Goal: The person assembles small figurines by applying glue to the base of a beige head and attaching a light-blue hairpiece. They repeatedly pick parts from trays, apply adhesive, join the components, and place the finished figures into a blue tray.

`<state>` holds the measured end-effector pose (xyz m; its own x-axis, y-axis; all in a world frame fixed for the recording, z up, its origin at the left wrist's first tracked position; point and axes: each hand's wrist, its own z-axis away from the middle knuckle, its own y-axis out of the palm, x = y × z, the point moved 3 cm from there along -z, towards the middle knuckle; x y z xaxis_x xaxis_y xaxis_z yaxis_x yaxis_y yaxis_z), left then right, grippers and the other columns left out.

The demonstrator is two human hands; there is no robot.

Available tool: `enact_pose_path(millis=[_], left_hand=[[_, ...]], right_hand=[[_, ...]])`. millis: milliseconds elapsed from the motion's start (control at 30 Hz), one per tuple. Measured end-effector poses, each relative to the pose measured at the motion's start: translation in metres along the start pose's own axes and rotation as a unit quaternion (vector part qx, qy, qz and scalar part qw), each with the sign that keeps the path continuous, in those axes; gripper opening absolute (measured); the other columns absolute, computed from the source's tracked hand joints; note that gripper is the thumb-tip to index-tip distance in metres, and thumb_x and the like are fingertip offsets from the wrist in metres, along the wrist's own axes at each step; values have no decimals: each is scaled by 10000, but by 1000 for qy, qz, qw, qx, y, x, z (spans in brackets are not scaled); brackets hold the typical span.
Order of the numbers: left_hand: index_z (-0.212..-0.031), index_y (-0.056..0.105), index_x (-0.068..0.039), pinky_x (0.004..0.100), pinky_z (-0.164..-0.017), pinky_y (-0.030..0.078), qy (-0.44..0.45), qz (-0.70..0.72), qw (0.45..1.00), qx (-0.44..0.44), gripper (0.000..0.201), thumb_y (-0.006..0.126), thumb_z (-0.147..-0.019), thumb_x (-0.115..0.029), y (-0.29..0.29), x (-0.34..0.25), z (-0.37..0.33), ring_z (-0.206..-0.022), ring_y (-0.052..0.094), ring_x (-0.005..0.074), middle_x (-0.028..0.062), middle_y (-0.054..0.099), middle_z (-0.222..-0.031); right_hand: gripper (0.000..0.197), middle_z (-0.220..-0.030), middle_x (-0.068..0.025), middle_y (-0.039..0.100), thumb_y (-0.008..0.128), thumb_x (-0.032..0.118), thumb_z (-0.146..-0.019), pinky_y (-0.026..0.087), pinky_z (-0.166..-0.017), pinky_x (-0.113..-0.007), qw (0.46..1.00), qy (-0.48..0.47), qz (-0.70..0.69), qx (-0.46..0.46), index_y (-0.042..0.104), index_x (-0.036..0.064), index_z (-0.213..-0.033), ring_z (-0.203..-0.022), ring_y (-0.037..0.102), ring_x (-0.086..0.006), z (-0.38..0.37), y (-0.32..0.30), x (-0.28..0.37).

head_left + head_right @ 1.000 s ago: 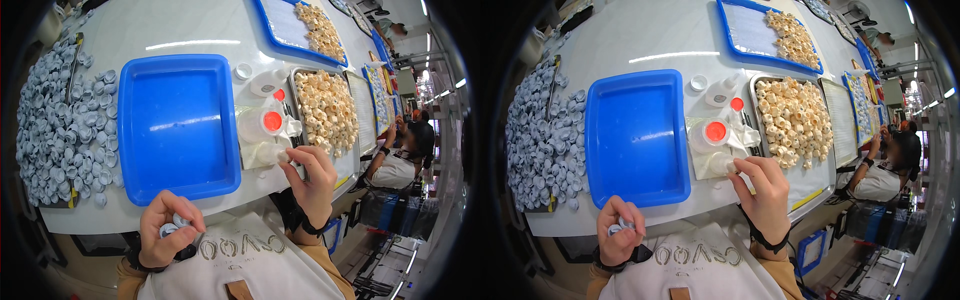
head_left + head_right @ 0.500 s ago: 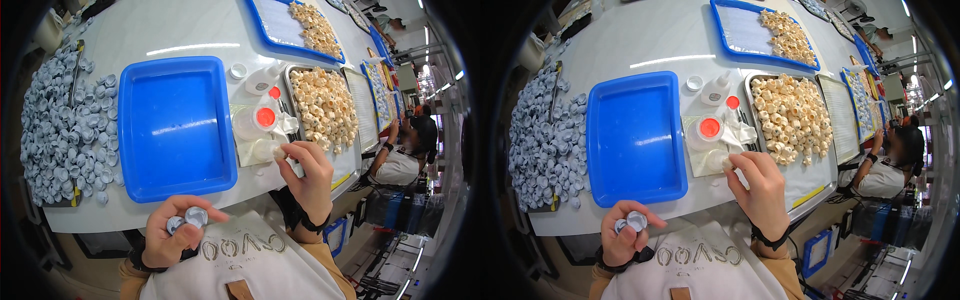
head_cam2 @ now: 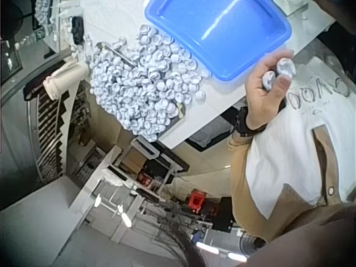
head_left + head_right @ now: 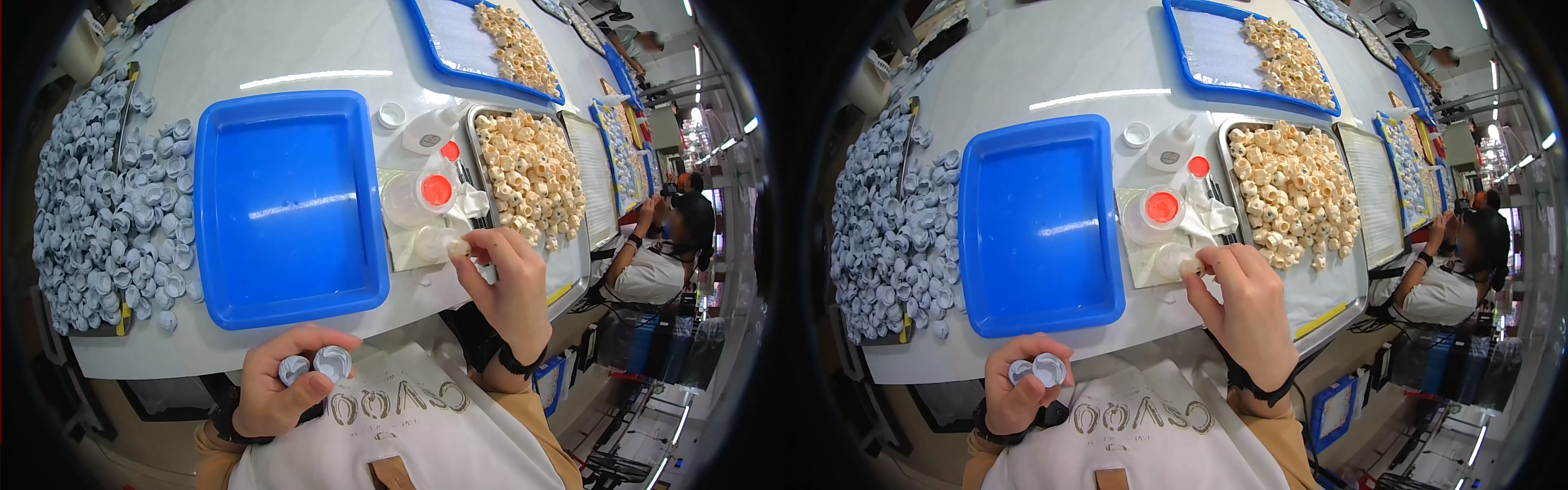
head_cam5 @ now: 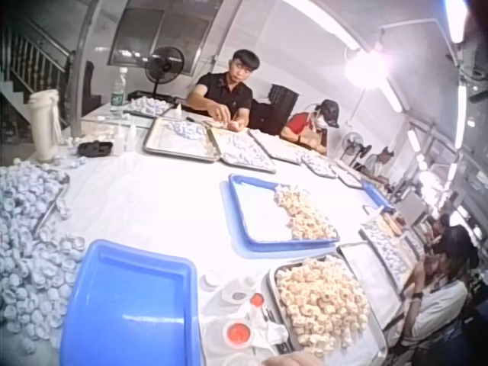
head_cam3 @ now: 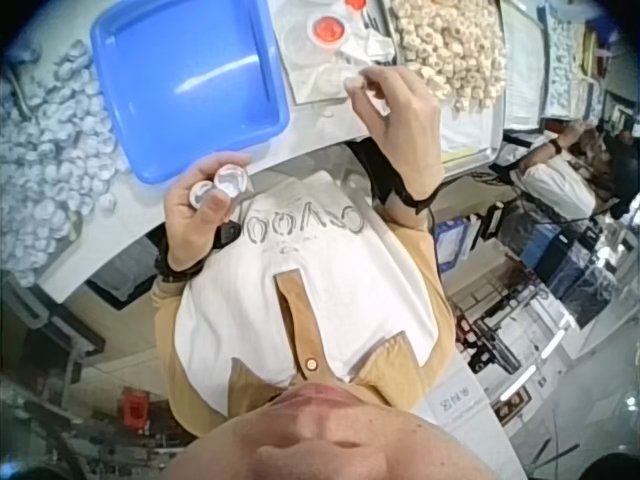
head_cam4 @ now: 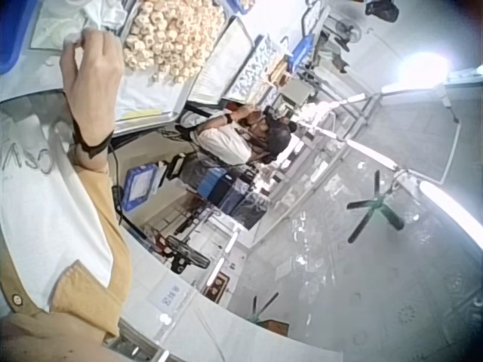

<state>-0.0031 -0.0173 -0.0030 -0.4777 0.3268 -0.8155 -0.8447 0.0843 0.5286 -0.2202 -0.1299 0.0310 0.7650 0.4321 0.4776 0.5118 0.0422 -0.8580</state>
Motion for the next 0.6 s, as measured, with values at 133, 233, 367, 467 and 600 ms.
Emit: enact_pose_path(millis=[133, 233, 367, 467, 600], left_hand=[[-1117, 523, 57, 229, -710, 449, 8, 23, 1000, 1, 440, 601, -865, -294, 0, 2, 1, -820, 579, 116, 101, 606, -892], [-1124, 514, 49, 230, -704, 450, 17, 35, 999, 8, 430, 610, -861, -277, 0, 1, 1, -816, 577, 112, 106, 616, -884], [-1118, 512, 39, 226, -698, 448, 13, 43, 999, 8, 418, 631, -848, -257, -2, 1, 2, -812, 574, 105, 107, 616, -884], [-1115, 509, 34, 222, -697, 446, 26, 35, 999, 4, 413, 645, -838, -242, -3, 2, 3, -808, 572, 102, 101, 613, -879], [-1110, 505, 36, 222, -705, 448, 25, 37, 999, 2, 413, 656, -830, -228, -4, 3, 3, -807, 573, 101, 89, 605, -876]], right_hand=[[156, -744, -114, 570, 664, 32, -714, 448, -611, -358, 999, -20, 24, 13, 559, 4, -826, -690, 556, -281, -5, -2, 4], [147, -763, -102, 571, 652, 17, -717, 453, -614, -360, 997, -52, 45, 20, 561, 13, -832, -697, 554, -276, -7, -4, 9], [170, -814, -85, 572, 637, -20, -708, 463, -622, -356, 993, -95, 74, 17, 571, 27, -857, -722, 560, -266, -8, -5, 13], [213, -837, -84, 564, 641, -43, -685, 466, -624, -354, 992, -105, 69, 2, 578, 34, -874, -737, 563, -263, -7, -3, 13], [250, -838, -91, 578, 668, -67, -656, 452, -603, -331, 994, -99, 47, -7, 602, 40, -871, -727, 567, -251, -4, -1, 8]])
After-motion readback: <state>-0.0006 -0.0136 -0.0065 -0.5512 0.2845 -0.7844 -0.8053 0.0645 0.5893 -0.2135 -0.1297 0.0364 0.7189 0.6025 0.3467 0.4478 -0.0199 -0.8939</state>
